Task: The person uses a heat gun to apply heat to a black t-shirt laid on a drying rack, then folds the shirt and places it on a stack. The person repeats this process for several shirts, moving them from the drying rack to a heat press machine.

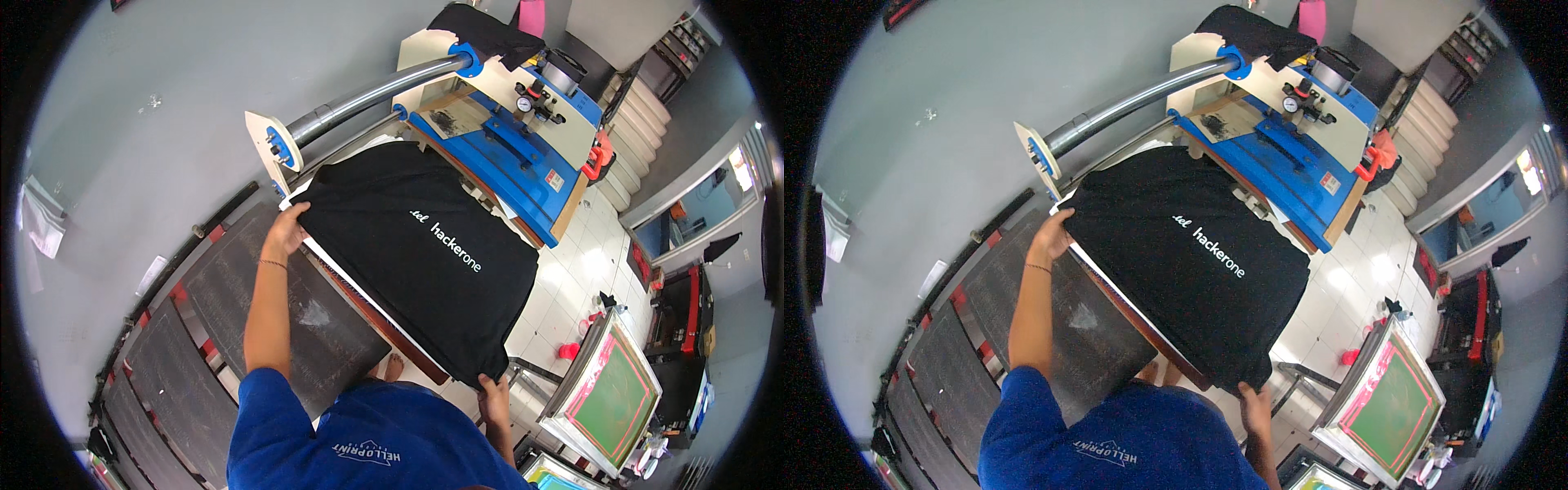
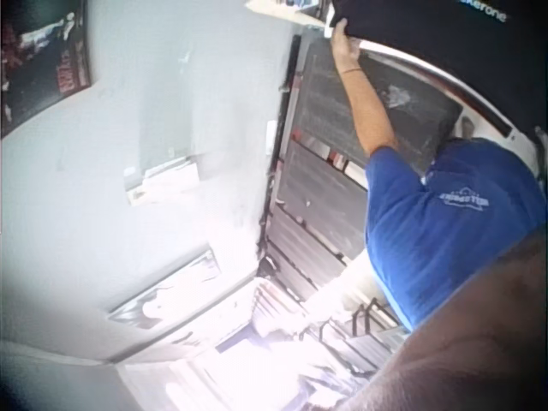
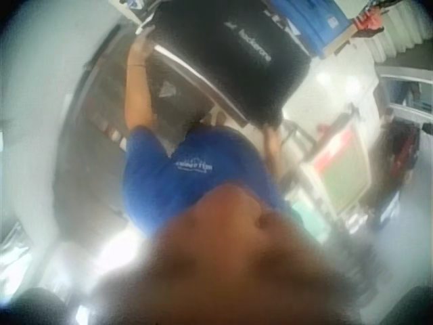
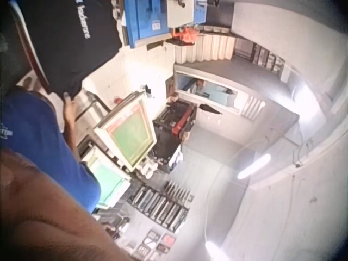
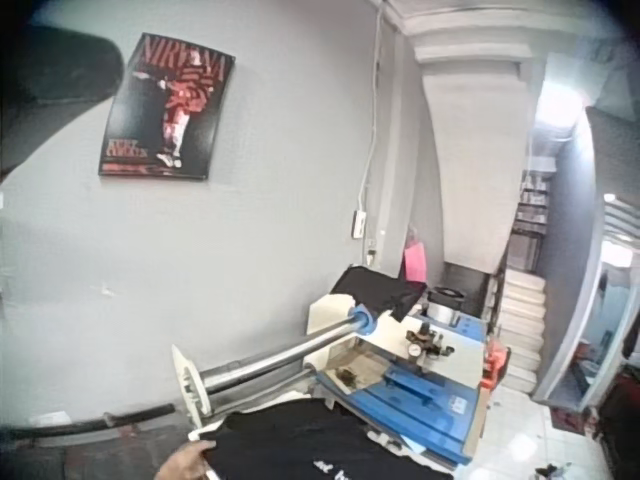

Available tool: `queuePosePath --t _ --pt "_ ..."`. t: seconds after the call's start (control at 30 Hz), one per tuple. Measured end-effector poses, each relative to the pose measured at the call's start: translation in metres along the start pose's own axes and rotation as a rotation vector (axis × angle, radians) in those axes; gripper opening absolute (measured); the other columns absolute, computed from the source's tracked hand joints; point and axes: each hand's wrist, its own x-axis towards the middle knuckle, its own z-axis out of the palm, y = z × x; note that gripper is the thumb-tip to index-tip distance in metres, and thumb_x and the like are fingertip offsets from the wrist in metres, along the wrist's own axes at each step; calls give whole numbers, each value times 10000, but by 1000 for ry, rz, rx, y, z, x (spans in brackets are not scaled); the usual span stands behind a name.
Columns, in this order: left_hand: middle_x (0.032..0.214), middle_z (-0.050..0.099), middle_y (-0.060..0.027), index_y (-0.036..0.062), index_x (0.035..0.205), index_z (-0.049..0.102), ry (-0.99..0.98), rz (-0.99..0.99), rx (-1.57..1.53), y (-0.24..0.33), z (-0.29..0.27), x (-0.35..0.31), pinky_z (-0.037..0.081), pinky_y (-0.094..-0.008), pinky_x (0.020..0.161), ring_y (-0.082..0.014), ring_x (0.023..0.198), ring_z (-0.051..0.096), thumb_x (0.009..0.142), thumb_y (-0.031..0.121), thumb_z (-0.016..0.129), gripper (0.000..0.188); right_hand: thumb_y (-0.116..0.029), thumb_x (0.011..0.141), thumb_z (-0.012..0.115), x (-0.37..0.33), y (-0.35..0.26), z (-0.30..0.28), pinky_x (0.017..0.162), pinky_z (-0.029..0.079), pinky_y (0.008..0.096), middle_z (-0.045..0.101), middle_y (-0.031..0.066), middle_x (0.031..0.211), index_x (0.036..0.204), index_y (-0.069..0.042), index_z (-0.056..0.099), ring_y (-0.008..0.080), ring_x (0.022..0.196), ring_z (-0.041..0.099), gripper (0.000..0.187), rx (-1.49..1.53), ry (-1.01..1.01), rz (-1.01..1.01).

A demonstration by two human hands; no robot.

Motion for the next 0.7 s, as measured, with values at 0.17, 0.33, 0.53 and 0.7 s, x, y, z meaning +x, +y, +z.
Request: queuePosePath --t 0.17,0.33,0.53,0.7 --pt "1459 325 -223 -73 1429 242 -107 -271 387 56 21 2 477 -483 930 -327 1229 489 836 325 716 857 -177 863 669 25 -15 1 892 513 404 556 111 1243 1354 -52 406 257 1102 574 570 176 198 189" --pt "1207 574 -224 -131 1328 320 111 -14 807 70 47 16 514 -431 911 -297 1067 609 826 196 738 731 -70 799 717 35 -34 46 920 500 405 577 134 1227 1334 -24 420 282 1086 590 614 86 188 73" --pt "1213 601 -169 -50 1328 429 -38 37 445 62 16 -4 475 -380 961 -262 1144 571 861 131 681 560 -4 771 722 17 -31 62 968 455 408 565 137 1218 1330 -7 397 275 1101 565 647 57 189 -103" --pt "1165 607 -185 -34 1294 472 674 513 1355 33 17 -24 460 -419 941 -313 1083 579 834 200 700 565 -7 795 717 23 17 51 980 439 414 497 160 1273 1381 -41 292 285 1154 518 724 40 236 -37"
